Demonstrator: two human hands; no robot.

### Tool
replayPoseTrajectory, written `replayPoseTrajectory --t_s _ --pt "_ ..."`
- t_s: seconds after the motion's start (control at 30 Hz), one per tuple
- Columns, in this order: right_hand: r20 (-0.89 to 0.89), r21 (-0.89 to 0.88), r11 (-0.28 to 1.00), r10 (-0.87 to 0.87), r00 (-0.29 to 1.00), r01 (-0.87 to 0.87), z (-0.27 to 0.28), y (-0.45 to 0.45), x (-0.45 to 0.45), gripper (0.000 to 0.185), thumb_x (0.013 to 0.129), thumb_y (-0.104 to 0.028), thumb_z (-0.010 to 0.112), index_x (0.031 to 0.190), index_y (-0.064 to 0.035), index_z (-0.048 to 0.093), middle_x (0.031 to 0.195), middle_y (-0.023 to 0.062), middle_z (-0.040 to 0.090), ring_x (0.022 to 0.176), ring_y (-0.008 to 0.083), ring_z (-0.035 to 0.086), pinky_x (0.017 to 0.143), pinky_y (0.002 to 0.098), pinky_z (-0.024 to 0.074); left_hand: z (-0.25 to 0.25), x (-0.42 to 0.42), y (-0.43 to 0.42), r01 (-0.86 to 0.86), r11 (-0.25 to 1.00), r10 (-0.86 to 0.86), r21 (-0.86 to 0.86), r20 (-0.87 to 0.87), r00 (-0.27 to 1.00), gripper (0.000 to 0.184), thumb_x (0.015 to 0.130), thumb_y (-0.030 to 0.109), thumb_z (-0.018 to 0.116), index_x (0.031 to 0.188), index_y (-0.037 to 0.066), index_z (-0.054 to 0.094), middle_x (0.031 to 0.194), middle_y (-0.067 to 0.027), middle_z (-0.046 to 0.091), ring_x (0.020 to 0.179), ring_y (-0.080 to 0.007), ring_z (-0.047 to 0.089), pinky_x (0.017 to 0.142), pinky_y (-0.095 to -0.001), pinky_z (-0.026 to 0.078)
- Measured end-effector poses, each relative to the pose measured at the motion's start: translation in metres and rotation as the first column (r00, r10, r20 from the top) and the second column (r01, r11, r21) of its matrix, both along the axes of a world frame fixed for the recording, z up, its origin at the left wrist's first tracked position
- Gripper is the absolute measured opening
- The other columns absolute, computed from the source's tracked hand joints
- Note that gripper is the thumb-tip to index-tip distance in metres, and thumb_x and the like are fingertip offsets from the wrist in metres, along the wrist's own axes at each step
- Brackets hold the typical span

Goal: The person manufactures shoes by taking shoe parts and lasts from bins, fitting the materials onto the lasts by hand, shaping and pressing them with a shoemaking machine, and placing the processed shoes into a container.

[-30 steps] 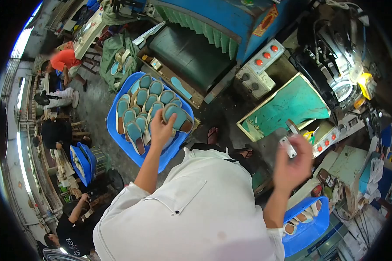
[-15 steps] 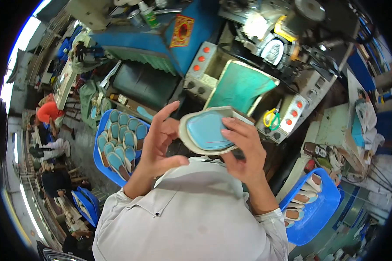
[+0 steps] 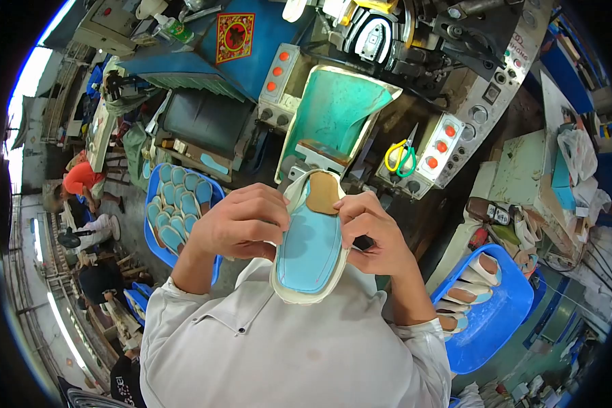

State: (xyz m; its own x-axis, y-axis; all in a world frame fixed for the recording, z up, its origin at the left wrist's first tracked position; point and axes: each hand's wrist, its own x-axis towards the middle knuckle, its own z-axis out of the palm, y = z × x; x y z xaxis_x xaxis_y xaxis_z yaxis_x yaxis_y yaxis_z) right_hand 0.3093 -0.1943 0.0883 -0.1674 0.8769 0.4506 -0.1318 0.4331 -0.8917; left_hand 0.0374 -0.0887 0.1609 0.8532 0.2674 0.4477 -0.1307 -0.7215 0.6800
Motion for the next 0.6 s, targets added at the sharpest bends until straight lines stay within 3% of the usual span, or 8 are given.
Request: replayPoseTrajectory --t_s 0.1,0.3,0.4,0.5,0.6 --pt "0.072 0.044 0.999 -0.016 0.997 0.013 -0.002 -0.001 0.003 0.035 0.063 0.011 0.074 0.089 -0.0103 0.064 0.097 0.0048 0.06 0.096 0.027 0.059 0.099 0.0503 0.0524 0.003 0.004 -0.002 -0.026 1.0 0.026 0.005 -0.007 1.0 0.047 0.069 0.027 0.093 0.104 0.012 0.067 0.108 -0.0028 0.066 0.093 -0.0282 0.065 0.08 -0.0401 0.052" --pt "0.128 0.189 0.972 -0.168 0.977 0.142 -0.006 -0.008 -0.003 0.035 0.058 0.009 0.068 0.087 -0.0084 0.063 0.091 0.0068 0.059 0.089 0.0279 0.059 0.092 0.0485 0.0529 -0.002 0.003 0.007 -0.004 0.999 0.003 0.052 0.018 1.0 0.046 0.066 0.023 0.094 0.099 0.012 0.065 0.105 -0.0023 0.065 0.087 -0.0255 0.063 0.076 -0.0374 0.051" --pt "0.126 0.111 0.967 -0.243 0.962 0.23 -0.003 -0.014 -0.011 0.037 0.06 0.01 0.067 0.092 -0.0074 0.067 0.094 0.0076 0.058 0.087 0.0283 0.058 0.09 0.047 0.0539 -0.005 -0.002 0.012 0.057 0.998 -0.057 0.04 0.006 0.998 0.036 0.073 0.02 0.09 0.099 0.009 0.068 0.103 -0.0056 0.067 0.088 -0.0284 0.066 0.078 -0.0407 0.054" --pt "0.318 0.234 0.953 -0.261 0.911 0.191 0.019 -0.01 -0.011 0.04 0.062 0.011 0.068 0.098 -0.0067 0.071 0.096 0.0085 0.058 0.086 0.0278 0.058 0.088 0.0454 0.0547 -0.009 -0.004 0.017 0.07 0.997 -0.071 0.029 0.028 0.997 0.033 0.07 0.008 0.087 0.095 0.008 0.067 0.102 -0.006 0.067 0.085 -0.0279 0.066 0.074 -0.0395 0.054" --pt "0.222 0.225 0.922 -0.363 0.905 0.315 0.011 -0.009 -0.026 0.045 0.065 0.013 0.069 0.105 -0.0074 0.074 0.098 0.0083 0.058 0.087 0.0264 0.058 0.087 0.0449 0.0553 -0.016 -0.009 0.02 0.022 1.0 -0.021 -0.002 0.105 0.994 0.032 0.066 -0.007 0.081 0.091 0.006 0.065 0.096 -0.0065 0.067 0.079 -0.0269 0.066 0.07 -0.0384 0.054"
